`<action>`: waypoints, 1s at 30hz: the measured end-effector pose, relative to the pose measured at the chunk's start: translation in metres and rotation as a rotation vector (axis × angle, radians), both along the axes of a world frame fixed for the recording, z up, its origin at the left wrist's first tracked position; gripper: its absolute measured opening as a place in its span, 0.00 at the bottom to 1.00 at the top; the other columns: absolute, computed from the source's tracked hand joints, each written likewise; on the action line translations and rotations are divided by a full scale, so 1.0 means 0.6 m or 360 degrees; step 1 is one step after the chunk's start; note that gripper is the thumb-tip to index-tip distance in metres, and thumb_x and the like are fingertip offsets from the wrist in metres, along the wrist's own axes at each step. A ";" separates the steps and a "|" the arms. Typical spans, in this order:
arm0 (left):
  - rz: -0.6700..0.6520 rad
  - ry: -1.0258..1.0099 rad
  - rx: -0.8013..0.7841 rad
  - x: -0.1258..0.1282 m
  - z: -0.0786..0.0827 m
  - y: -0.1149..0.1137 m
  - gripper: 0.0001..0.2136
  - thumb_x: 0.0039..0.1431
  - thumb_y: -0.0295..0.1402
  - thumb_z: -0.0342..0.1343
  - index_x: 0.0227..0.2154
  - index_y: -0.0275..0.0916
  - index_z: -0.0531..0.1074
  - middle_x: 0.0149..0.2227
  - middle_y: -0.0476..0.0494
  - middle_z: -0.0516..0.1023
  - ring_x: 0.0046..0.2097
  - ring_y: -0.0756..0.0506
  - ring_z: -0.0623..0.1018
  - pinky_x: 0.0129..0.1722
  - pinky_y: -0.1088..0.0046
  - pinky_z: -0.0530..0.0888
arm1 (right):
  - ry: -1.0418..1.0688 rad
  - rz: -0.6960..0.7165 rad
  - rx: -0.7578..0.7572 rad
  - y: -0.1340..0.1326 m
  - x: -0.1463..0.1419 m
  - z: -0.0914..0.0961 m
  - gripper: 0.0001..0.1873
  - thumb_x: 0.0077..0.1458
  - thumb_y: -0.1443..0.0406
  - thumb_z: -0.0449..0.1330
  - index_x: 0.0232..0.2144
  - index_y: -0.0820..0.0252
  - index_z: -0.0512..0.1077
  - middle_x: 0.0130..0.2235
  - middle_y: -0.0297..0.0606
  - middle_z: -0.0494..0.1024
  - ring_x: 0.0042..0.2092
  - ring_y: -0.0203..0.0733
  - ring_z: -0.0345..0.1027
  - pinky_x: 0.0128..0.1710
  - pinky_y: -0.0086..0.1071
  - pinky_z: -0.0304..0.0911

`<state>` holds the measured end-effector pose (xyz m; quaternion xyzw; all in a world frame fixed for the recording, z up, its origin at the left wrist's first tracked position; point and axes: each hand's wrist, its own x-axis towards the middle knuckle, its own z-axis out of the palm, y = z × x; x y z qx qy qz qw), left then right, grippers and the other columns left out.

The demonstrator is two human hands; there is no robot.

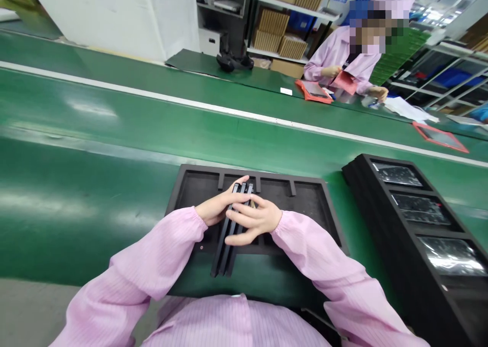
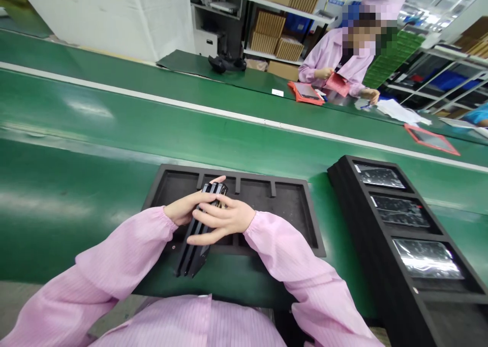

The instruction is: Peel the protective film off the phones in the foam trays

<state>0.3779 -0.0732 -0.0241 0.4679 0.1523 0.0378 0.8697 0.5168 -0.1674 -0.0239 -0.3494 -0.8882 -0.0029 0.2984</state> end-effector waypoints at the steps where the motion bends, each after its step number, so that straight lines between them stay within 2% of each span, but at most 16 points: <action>1: 0.0044 0.0013 -0.0036 0.004 0.005 0.000 0.38 0.51 0.41 0.63 0.64 0.50 0.54 0.38 0.49 0.78 0.41 0.46 0.80 0.46 0.67 0.75 | -0.0044 -0.0052 0.0017 0.001 0.005 -0.003 0.20 0.52 0.60 0.68 0.41 0.20 0.72 0.37 0.15 0.80 0.39 0.34 0.76 0.48 0.41 0.73; 4: 0.0131 0.0001 -0.0103 0.018 0.023 0.002 0.38 0.49 0.37 0.61 0.63 0.48 0.54 0.35 0.50 0.76 0.37 0.46 0.78 0.43 0.67 0.75 | -0.0135 -0.0214 0.0012 -0.002 0.017 -0.009 0.24 0.56 0.65 0.64 0.45 0.20 0.70 0.45 0.18 0.79 0.47 0.38 0.75 0.56 0.52 0.66; 6: 0.0189 -0.0031 -0.0113 0.027 0.030 0.003 0.35 0.47 0.37 0.61 0.60 0.46 0.60 0.35 0.49 0.75 0.37 0.46 0.78 0.41 0.68 0.75 | -0.0152 -0.0368 0.0010 -0.013 0.023 -0.011 0.29 0.58 0.70 0.61 0.49 0.20 0.68 0.52 0.20 0.76 0.55 0.42 0.70 0.62 0.60 0.55; 8: 0.0272 -0.0059 -0.0102 0.035 0.030 0.005 0.31 0.46 0.37 0.60 0.56 0.45 0.63 0.36 0.49 0.75 0.38 0.47 0.77 0.40 0.70 0.74 | -0.0164 -0.0646 0.0093 -0.027 0.026 -0.010 0.34 0.57 0.73 0.59 0.54 0.23 0.65 0.60 0.25 0.69 0.62 0.47 0.62 0.64 0.65 0.42; 10: 0.0356 -0.0064 -0.0080 0.039 0.023 0.007 0.29 0.46 0.35 0.60 0.54 0.45 0.63 0.37 0.50 0.74 0.37 0.48 0.76 0.38 0.72 0.73 | -0.0196 -0.1025 0.0168 -0.041 0.027 -0.004 0.36 0.55 0.74 0.59 0.58 0.30 0.63 0.65 0.32 0.61 0.66 0.53 0.53 0.64 0.68 0.33; 12: 0.0391 -0.0051 -0.0058 0.042 0.011 0.010 0.28 0.46 0.34 0.61 0.53 0.45 0.62 0.35 0.51 0.73 0.34 0.48 0.75 0.35 0.73 0.71 | -0.0105 -0.1361 0.0098 -0.049 0.027 0.003 0.35 0.55 0.73 0.59 0.62 0.41 0.61 0.68 0.41 0.55 0.68 0.57 0.47 0.64 0.68 0.32; 14: 0.0380 -0.0040 -0.0037 0.044 0.000 0.011 0.27 0.47 0.34 0.62 0.51 0.44 0.62 0.34 0.50 0.73 0.33 0.48 0.75 0.35 0.72 0.71 | 0.0269 -0.1484 -0.0117 -0.048 0.023 0.010 0.34 0.57 0.69 0.58 0.64 0.49 0.58 0.67 0.47 0.54 0.68 0.56 0.47 0.65 0.64 0.41; 17: 0.0388 -0.0069 0.0025 0.043 -0.010 0.008 0.24 0.49 0.35 0.63 0.50 0.44 0.64 0.40 0.50 0.74 0.38 0.48 0.75 0.41 0.71 0.71 | 0.1079 -0.1246 -0.0505 -0.031 0.009 0.009 0.32 0.61 0.58 0.57 0.65 0.52 0.54 0.66 0.46 0.56 0.65 0.51 0.55 0.60 0.50 0.60; 18: 0.0408 -0.0090 0.0057 0.042 -0.013 0.006 0.23 0.50 0.36 0.63 0.49 0.44 0.65 0.42 0.50 0.74 0.41 0.48 0.75 0.44 0.71 0.70 | 0.1274 -0.1132 -0.0604 -0.023 0.003 0.005 0.31 0.62 0.55 0.56 0.65 0.52 0.54 0.66 0.45 0.56 0.64 0.50 0.56 0.60 0.47 0.61; 20: 0.0445 -0.0141 0.0124 0.040 -0.015 0.002 0.21 0.53 0.39 0.63 0.49 0.45 0.66 0.45 0.50 0.73 0.48 0.47 0.73 0.50 0.71 0.68 | 0.1514 -0.0962 -0.0682 -0.012 -0.011 -0.005 0.29 0.63 0.52 0.55 0.63 0.53 0.57 0.65 0.45 0.58 0.64 0.48 0.57 0.63 0.45 0.57; 22: 0.0464 -0.0192 0.0176 0.036 -0.017 0.000 0.20 0.56 0.45 0.61 0.49 0.46 0.67 0.47 0.50 0.73 0.52 0.45 0.72 0.54 0.70 0.66 | 0.1649 -0.0863 -0.0662 -0.006 -0.022 -0.016 0.28 0.64 0.51 0.55 0.61 0.54 0.58 0.63 0.44 0.61 0.64 0.46 0.57 0.67 0.43 0.51; 25: 0.0443 -0.0238 0.0207 0.030 -0.017 0.004 0.20 0.60 0.51 0.55 0.50 0.46 0.67 0.48 0.49 0.74 0.55 0.43 0.71 0.57 0.67 0.65 | 0.1739 -0.0777 -0.0628 -0.008 -0.029 -0.025 0.25 0.66 0.52 0.52 0.60 0.52 0.59 0.63 0.40 0.62 0.64 0.43 0.56 0.68 0.42 0.48; 30: 0.0420 -0.0287 0.0454 0.022 -0.015 0.015 0.15 0.63 0.42 0.54 0.51 0.45 0.69 0.54 0.49 0.72 0.58 0.43 0.68 0.59 0.69 0.63 | 0.1828 -0.0702 -0.0615 -0.017 -0.027 -0.025 0.21 0.67 0.56 0.51 0.61 0.48 0.60 0.64 0.34 0.61 0.66 0.43 0.53 0.68 0.41 0.47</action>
